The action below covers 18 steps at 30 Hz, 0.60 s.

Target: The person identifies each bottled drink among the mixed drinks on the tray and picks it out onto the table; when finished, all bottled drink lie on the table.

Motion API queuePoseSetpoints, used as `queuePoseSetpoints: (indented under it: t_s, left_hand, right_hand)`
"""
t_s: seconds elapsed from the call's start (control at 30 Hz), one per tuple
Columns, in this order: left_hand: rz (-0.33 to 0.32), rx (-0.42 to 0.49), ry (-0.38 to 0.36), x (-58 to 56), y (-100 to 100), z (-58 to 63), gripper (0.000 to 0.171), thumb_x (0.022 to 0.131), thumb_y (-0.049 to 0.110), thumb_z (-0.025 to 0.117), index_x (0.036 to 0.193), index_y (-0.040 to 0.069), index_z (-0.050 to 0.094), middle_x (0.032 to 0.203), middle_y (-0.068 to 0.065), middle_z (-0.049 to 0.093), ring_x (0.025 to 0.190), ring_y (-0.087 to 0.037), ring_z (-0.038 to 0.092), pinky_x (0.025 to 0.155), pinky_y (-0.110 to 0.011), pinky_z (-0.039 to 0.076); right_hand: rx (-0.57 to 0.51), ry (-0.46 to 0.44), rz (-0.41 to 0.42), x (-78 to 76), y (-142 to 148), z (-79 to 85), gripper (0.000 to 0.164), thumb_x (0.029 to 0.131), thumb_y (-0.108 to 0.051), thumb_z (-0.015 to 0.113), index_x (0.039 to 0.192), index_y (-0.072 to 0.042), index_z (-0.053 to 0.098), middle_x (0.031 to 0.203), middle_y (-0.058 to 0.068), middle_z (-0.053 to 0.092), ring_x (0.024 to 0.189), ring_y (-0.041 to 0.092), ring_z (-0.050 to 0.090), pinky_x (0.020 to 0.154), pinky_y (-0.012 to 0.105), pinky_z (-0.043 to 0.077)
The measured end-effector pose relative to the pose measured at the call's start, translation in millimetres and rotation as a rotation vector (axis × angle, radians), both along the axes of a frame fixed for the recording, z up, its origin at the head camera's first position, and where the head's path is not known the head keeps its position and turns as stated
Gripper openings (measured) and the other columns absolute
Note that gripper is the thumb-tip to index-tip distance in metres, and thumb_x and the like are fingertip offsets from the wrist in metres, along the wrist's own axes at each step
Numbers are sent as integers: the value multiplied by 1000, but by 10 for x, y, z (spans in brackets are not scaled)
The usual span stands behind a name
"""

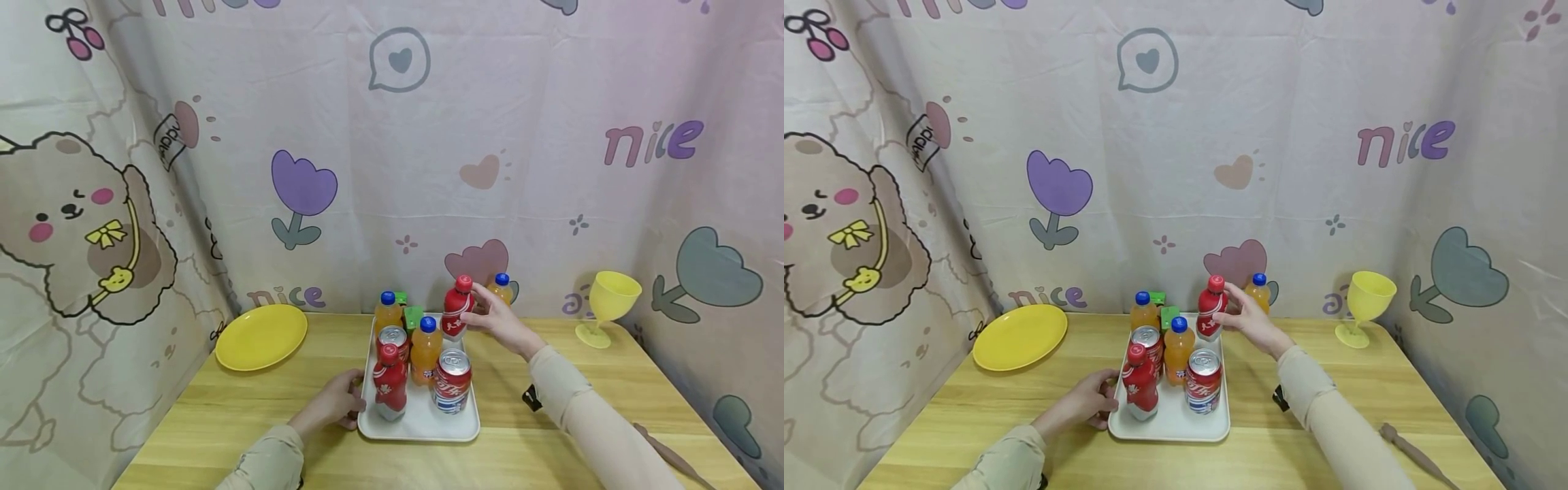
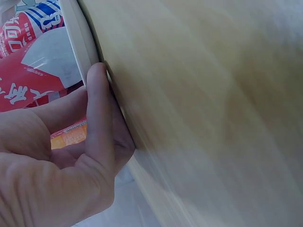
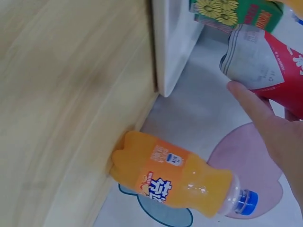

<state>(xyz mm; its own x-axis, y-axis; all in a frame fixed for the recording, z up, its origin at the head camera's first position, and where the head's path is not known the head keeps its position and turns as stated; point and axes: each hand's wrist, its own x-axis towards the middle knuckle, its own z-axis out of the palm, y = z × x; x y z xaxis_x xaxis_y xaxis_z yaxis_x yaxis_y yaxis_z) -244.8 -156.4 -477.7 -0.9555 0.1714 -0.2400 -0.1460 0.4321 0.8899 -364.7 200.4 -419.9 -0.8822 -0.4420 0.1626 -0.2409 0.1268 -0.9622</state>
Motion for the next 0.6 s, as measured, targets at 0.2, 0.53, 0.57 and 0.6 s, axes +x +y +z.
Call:
queuePoseSetpoints:
  t_s: [0.2, 0.53, 0.57, 0.6]
  left_hand:
    - [2, -2, -4, 1, 2, 1, 66, 90, -11, 64, 152, -3, 44, 93, -11, 54, 66, -18, 56, 48, -23, 55]
    - [22, 5, -4, -2, 14, 10, 66, 90, -12, 64, 153, -3, 45, 93, -11, 52, 68, -19, 56, 48, -23, 55]
    - [21, 6, -2, 1, 14, 9, 66, 90, -12, 64, 152, -3, 45, 93, -11, 52, 68, -19, 56, 48, -22, 55]
    - [19, 6, 1, 1, 12, 2, 66, 90, -13, 64, 152, -3, 45, 92, -11, 52, 68, -19, 56, 48, -23, 55]
  right_hand:
    - [-30, -21, -5, 26, 37, 75, 73, 102, -8, 66, 165, -18, 30, 159, 23, 42, 125, 27, 61, 105, 49, 61]
    - [-21, -1, -12, 112, 171, 169, 77, 103, -10, 64, 167, -16, 22, 167, 26, 31, 145, 51, 46, 109, 54, 58]
    - [-18, 2, -13, 121, 198, 177, 77, 104, -10, 64, 167, -15, 21, 167, 26, 30, 145, 50, 46, 109, 53, 58]
    - [-16, 5, -16, 129, 227, 184, 77, 104, -9, 63, 167, -14, 21, 167, 26, 29, 144, 48, 48, 109, 51, 59]
